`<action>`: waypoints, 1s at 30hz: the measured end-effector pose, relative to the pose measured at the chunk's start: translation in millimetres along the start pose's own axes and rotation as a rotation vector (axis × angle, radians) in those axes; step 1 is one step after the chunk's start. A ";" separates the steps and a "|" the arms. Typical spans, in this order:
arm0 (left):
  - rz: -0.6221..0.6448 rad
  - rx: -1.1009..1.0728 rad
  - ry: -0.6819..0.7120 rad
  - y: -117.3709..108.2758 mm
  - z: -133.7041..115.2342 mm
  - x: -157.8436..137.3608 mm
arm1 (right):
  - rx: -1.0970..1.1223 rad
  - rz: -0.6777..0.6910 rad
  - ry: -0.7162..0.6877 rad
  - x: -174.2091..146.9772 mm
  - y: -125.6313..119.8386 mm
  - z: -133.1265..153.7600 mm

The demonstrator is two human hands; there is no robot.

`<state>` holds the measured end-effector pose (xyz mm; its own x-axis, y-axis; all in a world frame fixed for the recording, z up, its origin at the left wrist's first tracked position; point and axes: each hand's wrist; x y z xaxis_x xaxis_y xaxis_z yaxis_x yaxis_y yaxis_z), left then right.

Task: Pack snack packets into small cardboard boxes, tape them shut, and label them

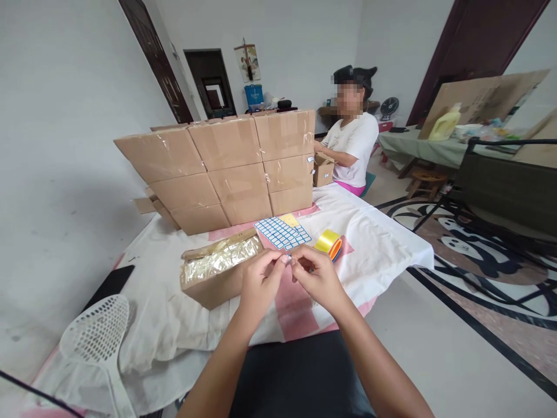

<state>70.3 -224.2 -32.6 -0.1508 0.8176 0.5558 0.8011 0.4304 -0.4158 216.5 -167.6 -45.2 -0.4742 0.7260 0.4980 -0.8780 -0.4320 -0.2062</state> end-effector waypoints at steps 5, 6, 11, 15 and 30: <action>-0.071 -0.045 -0.059 7.2 2.1 -3.5 | 0.054 -0.015 0.018 -4.5 2.9 -2.4; -0.086 -0.051 -0.072 8.7 2.5 -4.1 | 0.068 -0.023 0.023 -5.2 3.5 -2.5; -0.128 -0.082 -0.120 15.1 4.4 -5.9 | 0.139 -0.058 0.037 -8.6 6.6 -4.3; -0.155 -0.097 -0.148 16.1 5.0 -5.9 | 0.168 -0.084 0.052 -11.7 9.2 -9.3; 0.094 -0.013 -0.319 86.7 51.8 37.1 | 0.260 -0.497 0.168 -68.8 -6.8 -38.7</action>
<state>104.1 -136.8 -85.3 -0.2475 0.9330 0.2613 0.8271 0.3439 -0.4446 252.6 -193.9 -110.7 -0.0325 0.9407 0.3376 -0.9629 -0.1200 0.2417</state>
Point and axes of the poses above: each hand's wrist, its own x-axis towards the middle knuckle, its own y-axis out of the palm, z = x × y, and after that the axes turned 4 degrees about z, right-handed
